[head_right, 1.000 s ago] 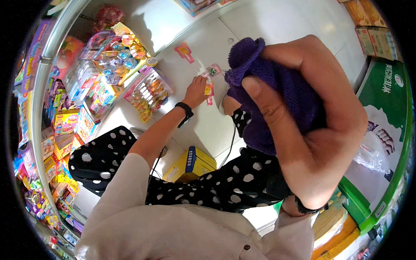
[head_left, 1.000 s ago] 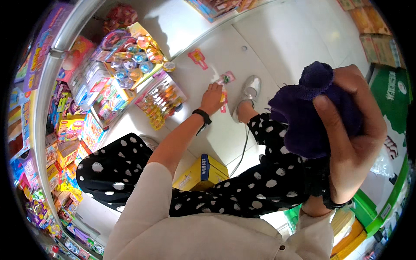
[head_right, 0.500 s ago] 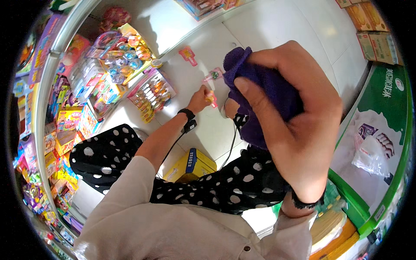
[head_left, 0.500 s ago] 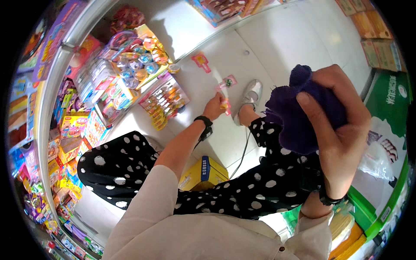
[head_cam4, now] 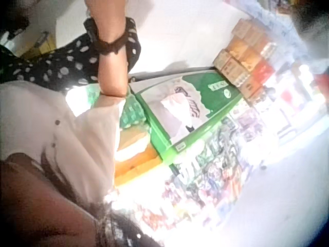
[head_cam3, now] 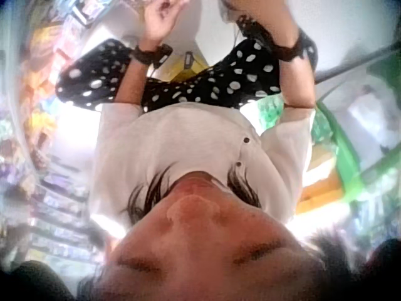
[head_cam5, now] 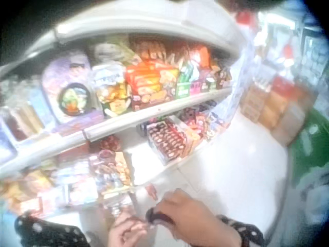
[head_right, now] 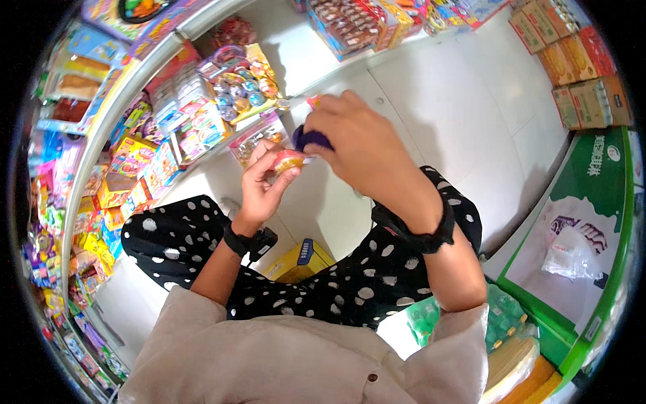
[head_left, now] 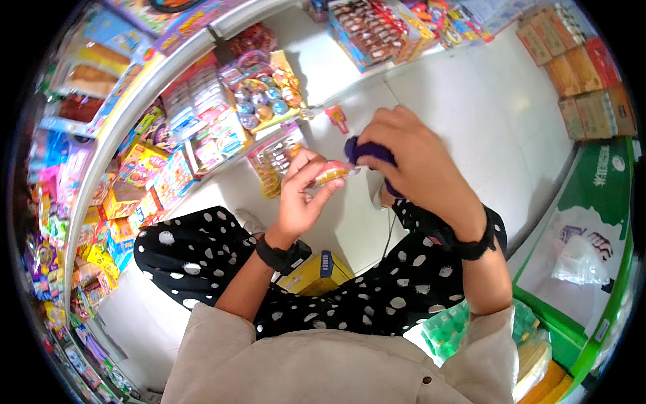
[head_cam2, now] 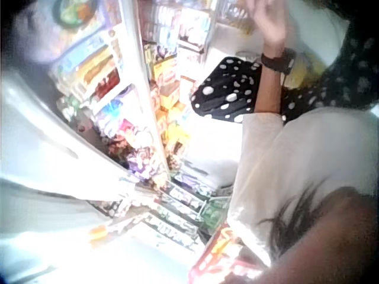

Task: The person sits on the floor in front of a low display shelf and wipes the surface with a purple cloth. They pick up various small packaged items, such as candies and toys, wipe them individually, and place them back on the shelf.

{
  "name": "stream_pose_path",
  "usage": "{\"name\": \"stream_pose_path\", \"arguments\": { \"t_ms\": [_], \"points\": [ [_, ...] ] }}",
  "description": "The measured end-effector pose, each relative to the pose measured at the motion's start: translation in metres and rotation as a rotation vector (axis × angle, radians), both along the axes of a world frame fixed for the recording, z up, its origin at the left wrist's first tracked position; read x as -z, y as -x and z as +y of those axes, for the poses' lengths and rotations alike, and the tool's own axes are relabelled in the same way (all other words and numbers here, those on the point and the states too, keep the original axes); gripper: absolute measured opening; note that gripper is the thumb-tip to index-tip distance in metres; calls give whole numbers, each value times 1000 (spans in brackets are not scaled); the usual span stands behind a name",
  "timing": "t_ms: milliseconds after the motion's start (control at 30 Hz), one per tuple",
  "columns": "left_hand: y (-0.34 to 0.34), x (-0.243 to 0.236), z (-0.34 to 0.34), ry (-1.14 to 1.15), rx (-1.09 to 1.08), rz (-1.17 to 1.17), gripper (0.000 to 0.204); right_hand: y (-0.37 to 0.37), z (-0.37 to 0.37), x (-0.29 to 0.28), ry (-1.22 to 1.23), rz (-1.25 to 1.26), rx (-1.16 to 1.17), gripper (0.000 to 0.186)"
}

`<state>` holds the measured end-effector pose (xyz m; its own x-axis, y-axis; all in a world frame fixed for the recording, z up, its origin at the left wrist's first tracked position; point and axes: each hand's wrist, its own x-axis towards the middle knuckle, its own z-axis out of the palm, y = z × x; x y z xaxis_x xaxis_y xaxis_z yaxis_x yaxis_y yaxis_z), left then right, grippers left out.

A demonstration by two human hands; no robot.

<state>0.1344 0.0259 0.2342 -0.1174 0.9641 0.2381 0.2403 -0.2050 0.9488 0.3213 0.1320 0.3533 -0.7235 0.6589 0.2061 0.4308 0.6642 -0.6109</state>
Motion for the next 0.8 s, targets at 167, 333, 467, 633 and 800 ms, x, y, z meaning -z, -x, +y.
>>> {"name": "stream_pose_path", "arguments": {
  "t_ms": [167, 333, 467, 633, 800],
  "points": [
    [19, -27, -24, -3, 17, 9, 20, 28, -20, 6, -1, 31, -177, 21],
    [29, -52, -41, 81, 49, 38, 20, 41, -30, 17, 31, 167, -241, 20],
    [43, -72, -50, 16, 94, 162, 22, 43, -36, 13, 183, 222, -255, 22],
    [51, -82, -62, 18, 89, 136, 23, 48, -34, 4, 264, 229, -361, 24],
    [55, -95, -67, 33, 95, 235, 23, 42, -38, -2, 156, 131, -297, 22]
  ]
}}
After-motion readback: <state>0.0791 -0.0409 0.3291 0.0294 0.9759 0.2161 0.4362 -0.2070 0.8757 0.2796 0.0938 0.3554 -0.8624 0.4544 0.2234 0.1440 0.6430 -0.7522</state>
